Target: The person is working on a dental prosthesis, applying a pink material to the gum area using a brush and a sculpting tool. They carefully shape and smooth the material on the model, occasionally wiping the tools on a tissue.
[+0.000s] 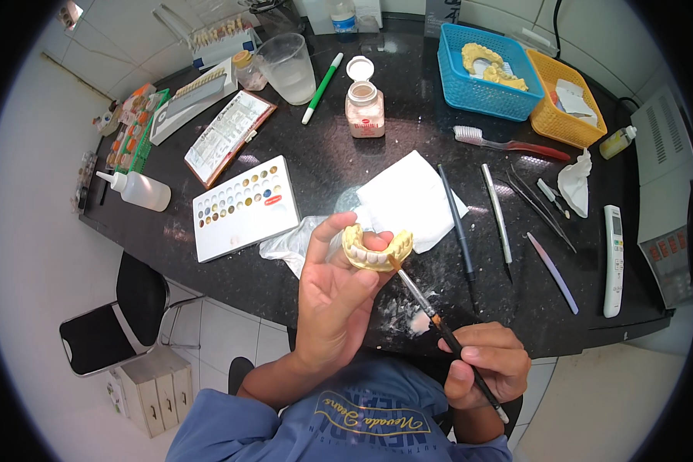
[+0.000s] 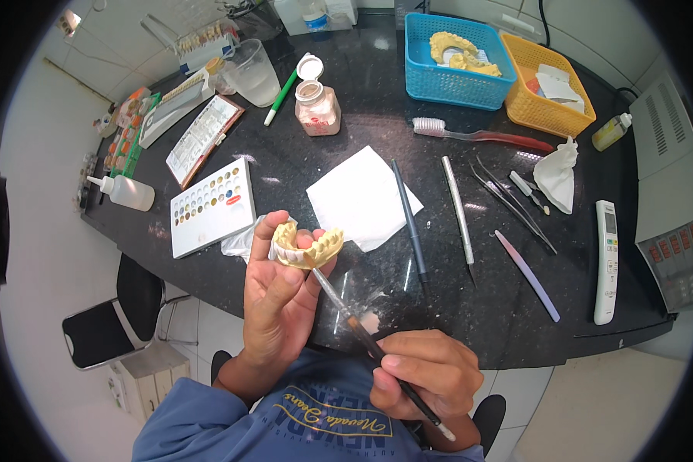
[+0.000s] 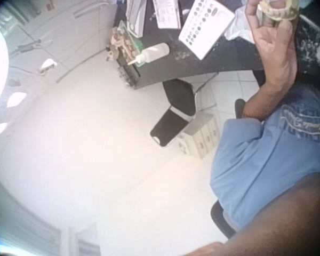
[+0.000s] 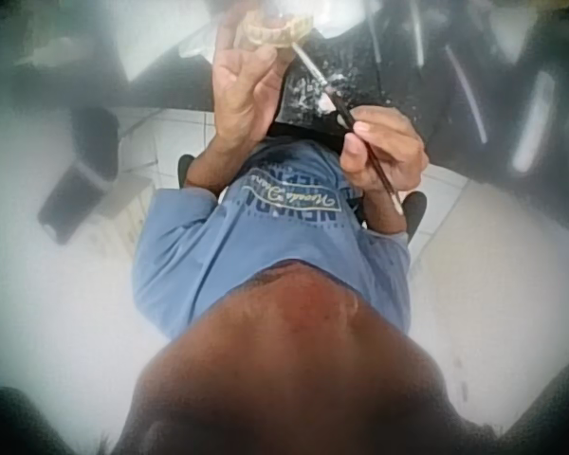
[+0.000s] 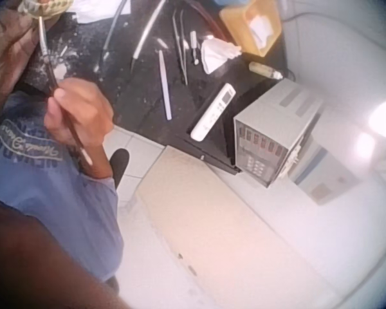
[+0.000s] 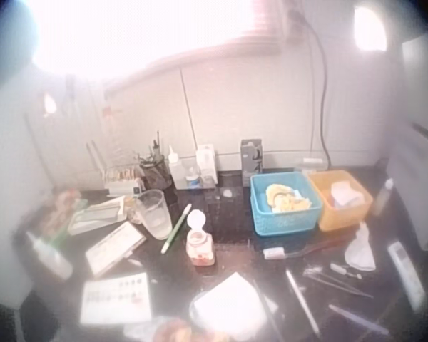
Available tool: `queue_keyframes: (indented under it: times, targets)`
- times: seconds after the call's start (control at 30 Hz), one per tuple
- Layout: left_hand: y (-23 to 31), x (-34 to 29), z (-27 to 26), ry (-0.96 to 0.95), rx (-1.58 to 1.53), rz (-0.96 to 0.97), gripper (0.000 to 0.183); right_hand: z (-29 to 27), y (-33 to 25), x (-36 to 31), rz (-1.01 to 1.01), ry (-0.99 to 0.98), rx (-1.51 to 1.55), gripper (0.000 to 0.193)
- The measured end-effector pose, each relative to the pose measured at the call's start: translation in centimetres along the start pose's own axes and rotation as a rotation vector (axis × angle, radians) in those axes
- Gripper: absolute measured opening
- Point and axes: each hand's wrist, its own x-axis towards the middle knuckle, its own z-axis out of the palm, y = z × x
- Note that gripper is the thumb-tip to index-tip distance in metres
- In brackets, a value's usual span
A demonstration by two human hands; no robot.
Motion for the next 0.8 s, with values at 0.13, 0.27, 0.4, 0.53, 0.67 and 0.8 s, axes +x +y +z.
queue_keyframes:
  times: [0.13,0.27,0.4,0.53,0.67,0.8]
  targets:
    - [-0.06,-0.03,0.03,0.003,-0.002,0.002,0.064,-0.05,-0.02,0.10,0.004,-0.017,-0.019,0.019]
    - [-0.09,-0.05,-0.02,0.006,-0.010,0.006,0.064,-0.04,-0.12,0.16,0.013,-0.029,-0.025,0.018]
    - [-0.09,0.01,-0.12,0.003,-0.019,0.003,0.064,-0.16,-0.31,-0.06,0.022,-0.014,0.038,0.017]
    - [-0.09,-0.01,0.00,0.006,-0.024,0.000,0.064,-0.09,-0.13,-0.21,0.007,0.013,0.011,0.018]
    - [-0.12,-0.02,0.03,0.008,-0.018,0.002,0.065,0.11,-0.05,-0.03,0.013,-0.006,-0.013,0.019]
    - [-0.12,-0.05,-0.01,0.008,-0.018,0.004,0.065,0.10,-0.03,0.03,0.015,-0.021,-0.025,0.019]
